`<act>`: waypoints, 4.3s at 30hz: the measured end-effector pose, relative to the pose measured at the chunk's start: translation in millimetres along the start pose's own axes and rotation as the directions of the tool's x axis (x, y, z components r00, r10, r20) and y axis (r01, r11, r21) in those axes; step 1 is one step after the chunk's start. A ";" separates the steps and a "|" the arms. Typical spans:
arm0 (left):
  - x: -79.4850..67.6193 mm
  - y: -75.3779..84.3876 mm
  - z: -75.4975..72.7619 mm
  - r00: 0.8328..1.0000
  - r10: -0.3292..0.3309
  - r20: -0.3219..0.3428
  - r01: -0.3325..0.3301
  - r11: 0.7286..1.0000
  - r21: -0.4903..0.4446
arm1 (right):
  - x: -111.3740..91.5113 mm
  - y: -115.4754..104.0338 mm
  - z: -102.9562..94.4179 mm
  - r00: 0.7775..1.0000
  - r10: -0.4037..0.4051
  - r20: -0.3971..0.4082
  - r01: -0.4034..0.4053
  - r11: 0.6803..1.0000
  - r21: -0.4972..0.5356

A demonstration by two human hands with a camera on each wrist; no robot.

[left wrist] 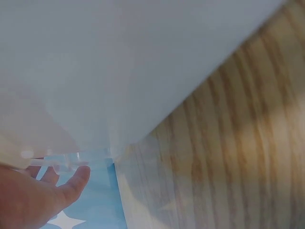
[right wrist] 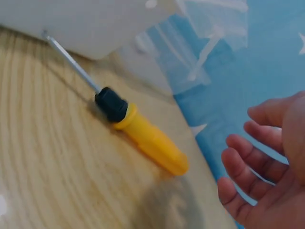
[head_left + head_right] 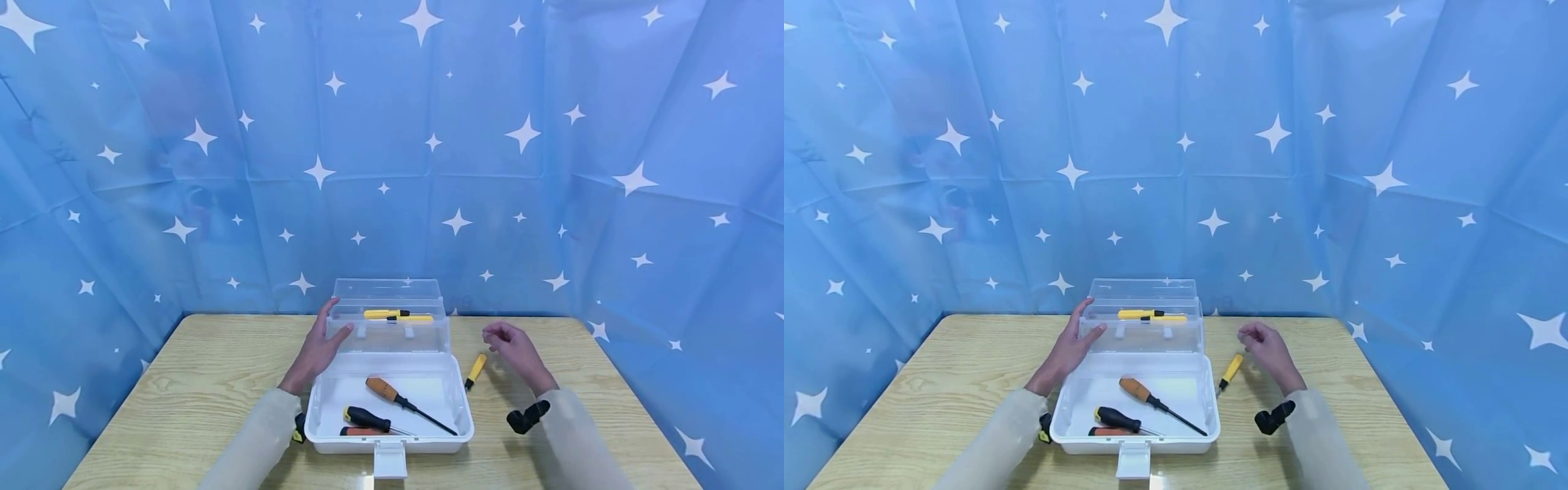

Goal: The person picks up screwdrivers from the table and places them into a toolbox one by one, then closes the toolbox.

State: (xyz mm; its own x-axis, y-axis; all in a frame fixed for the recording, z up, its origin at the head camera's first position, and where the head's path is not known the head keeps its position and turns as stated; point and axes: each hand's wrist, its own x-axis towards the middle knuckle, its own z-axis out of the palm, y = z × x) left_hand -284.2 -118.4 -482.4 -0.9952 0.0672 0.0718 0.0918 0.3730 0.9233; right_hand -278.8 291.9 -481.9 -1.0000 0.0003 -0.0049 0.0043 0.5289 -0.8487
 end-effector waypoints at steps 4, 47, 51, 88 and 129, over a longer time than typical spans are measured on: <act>0.2 -0.8 0.3 1.000 -0.001 0.001 0.001 1.000 0.002 | -0.9 9.2 1.7 0.999 0.044 -0.004 -0.044 0.999 0.006; -1.8 -0.4 -0.3 1.000 -0.003 0.017 0.003 1.000 -0.005 | -2.9 32.0 38.0 0.987 0.116 -0.114 -0.127 0.988 -0.091; -1.9 -0.1 -0.9 1.000 -0.004 0.014 0.004 1.000 -0.008 | -2.5 33.6 38.5 0.990 0.092 -0.110 -0.105 0.987 -0.120; -2.8 0.1 -0.1 1.000 -0.006 0.016 0.006 1.000 -0.004 | -5.9 37.1 35.3 0.994 0.047 -0.100 -0.056 0.994 -0.096; -2.2 -2.2 -0.3 1.000 0.014 0.017 -0.014 1.000 -0.028 | -6.7 35.7 25.4 0.982 0.115 -0.151 -0.099 0.989 0.107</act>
State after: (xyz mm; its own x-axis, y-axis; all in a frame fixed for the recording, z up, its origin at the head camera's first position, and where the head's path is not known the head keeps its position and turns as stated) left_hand -282.1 -119.6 -484.5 -0.9930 0.0883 0.0786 0.1046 0.3458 0.9325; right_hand -271.9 289.2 -525.6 -0.9817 0.1893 -0.0222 0.1037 0.4323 -0.8957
